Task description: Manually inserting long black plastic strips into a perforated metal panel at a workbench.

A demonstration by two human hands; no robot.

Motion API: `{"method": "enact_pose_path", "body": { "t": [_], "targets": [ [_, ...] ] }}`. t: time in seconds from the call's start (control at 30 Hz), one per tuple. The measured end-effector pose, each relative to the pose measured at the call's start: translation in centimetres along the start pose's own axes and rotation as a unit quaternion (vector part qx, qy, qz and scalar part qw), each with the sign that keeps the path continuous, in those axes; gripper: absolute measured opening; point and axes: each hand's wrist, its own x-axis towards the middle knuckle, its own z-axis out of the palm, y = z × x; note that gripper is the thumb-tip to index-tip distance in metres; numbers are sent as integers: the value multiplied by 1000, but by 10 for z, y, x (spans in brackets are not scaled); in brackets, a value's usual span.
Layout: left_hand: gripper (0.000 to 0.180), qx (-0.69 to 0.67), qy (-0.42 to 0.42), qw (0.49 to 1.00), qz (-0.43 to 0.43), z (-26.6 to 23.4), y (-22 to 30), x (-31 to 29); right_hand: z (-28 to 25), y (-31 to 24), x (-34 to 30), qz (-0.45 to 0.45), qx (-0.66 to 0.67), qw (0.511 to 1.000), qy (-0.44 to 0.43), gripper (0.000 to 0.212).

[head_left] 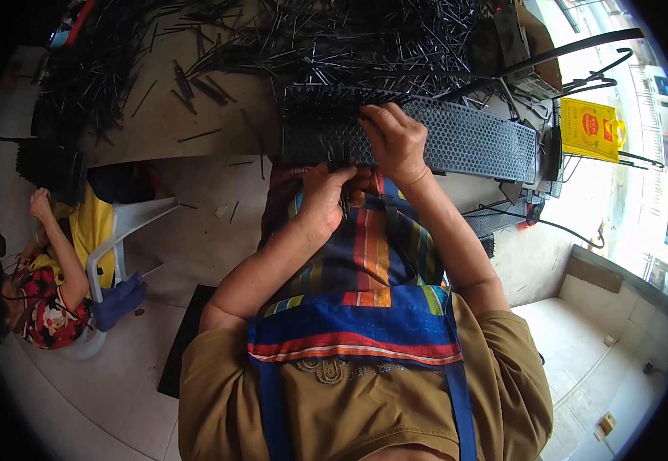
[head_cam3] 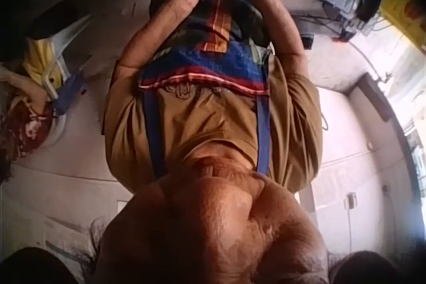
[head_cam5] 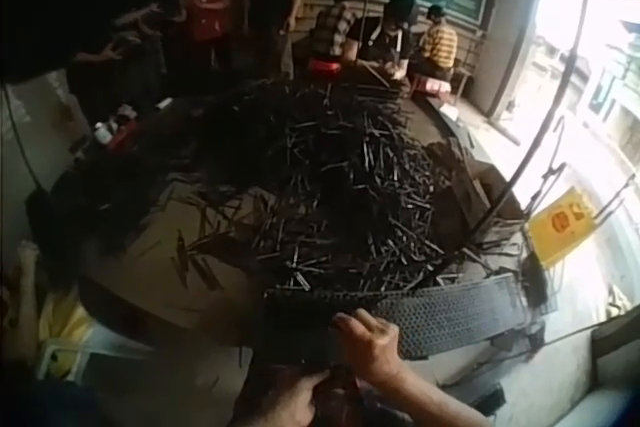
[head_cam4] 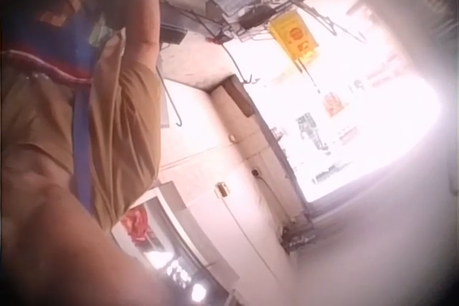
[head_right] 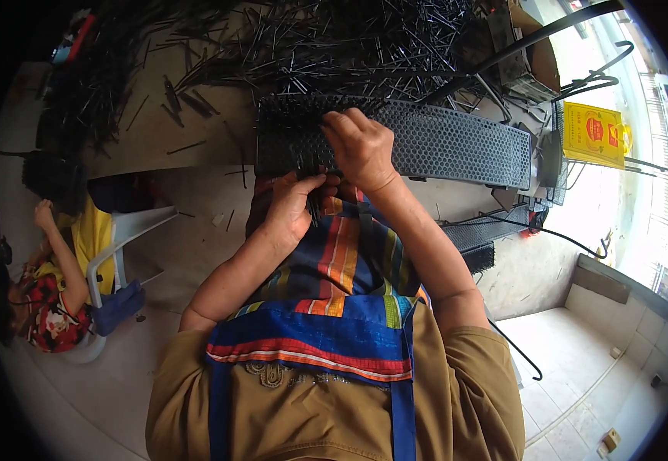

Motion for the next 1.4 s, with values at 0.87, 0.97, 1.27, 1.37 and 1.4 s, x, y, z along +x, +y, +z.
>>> {"method": "enact_pose_path", "body": {
  "t": [0.87,0.97,1.27,1.37,1.4],
  "targets": [
    [15,-29,-36,999,-25,-1,2,0,-3,3,-6,20,-154,985,-76,24],
    [13,-28,-30,998,-38,-3,2,2,-7,7,-10,10,-186,979,-76,29],
    [14,-53,-45,997,-27,4,3,1,-17,4,-21,46,-85,995,-41,26],
    [13,-67,-74,995,-17,3,-3,6,-7,6,-29,200,155,960,-119,15],
    [13,-66,-74,995,-17,3,-5,7,-5,6,-30,312,339,875,-150,10]
  ]
}}
